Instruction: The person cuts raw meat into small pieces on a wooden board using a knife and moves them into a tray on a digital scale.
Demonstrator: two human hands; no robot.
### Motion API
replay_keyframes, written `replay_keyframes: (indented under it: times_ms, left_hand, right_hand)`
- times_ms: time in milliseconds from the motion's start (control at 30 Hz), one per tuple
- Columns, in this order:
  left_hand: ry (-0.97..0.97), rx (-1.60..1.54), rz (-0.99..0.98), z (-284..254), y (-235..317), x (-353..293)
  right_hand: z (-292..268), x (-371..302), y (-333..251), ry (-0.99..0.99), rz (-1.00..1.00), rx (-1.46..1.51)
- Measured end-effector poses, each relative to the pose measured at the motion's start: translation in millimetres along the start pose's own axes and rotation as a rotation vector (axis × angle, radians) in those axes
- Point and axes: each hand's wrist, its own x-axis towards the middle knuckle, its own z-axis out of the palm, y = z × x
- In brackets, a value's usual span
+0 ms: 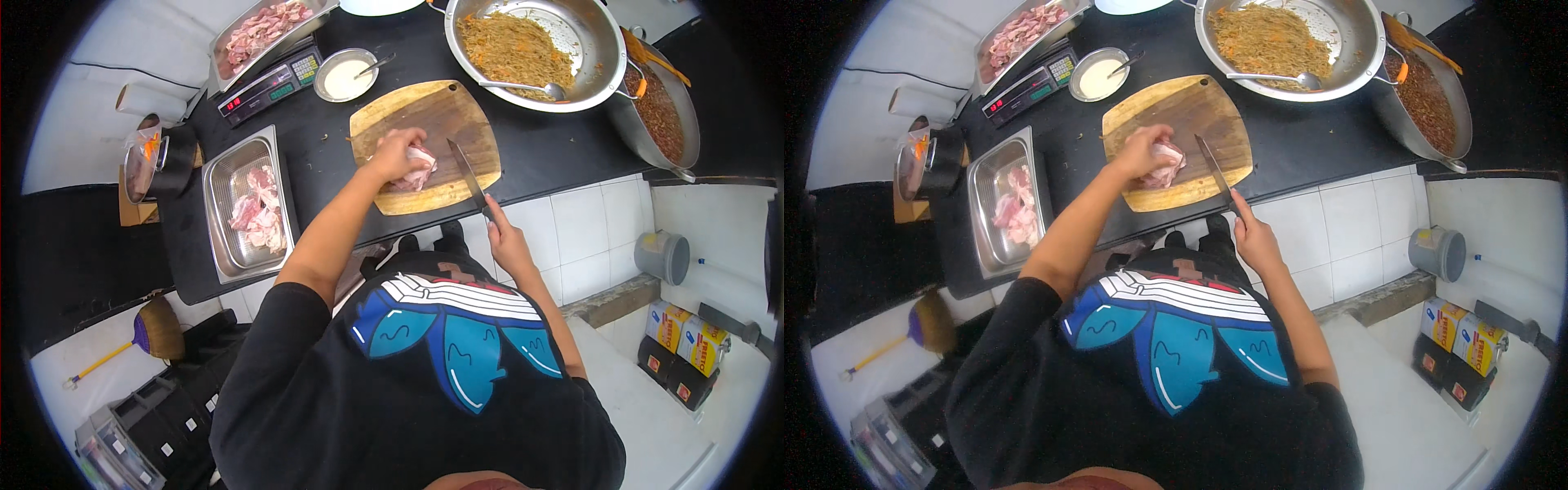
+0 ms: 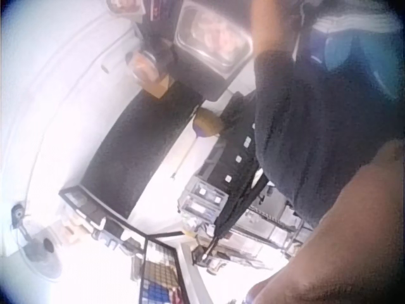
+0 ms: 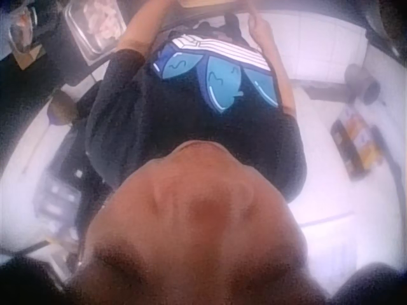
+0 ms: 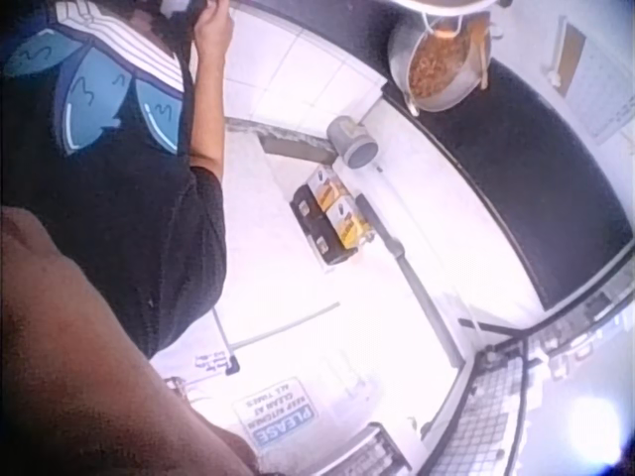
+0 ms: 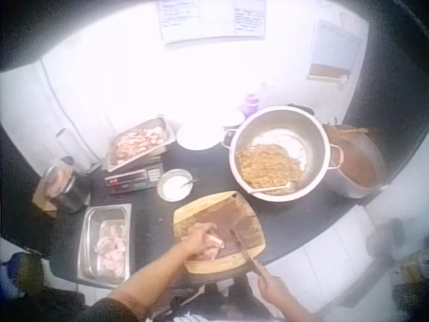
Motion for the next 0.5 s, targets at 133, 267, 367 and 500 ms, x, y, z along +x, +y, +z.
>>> replay_keyframes:
  times_ms: [133, 267, 367, 500]
  left_hand:
    - [0.484, 0.046, -0.002, 24.8, -25.4, -7.5]
    - [0.584, 0.231, -0.109, 49.0, -13.9, -27.8]
    - [0.631, 0.244, -0.123, 63.1, -8.7, -27.1]
    - [0.637, 0.280, -0.168, 71.8, -3.4, -22.4]
  right_hand:
    - [-1.2, 1.2, -6.6, -0.004, -0.060, -0.098]
    - [13.5, 5.9, -21.0, -0.041, -0.142, -0.239]
    - [29.4, 8.8, -27.5, -0.025, -0.189, -0.322]
    - [32.7, 9.2, -32.4, -0.039, -0.183, -0.394]
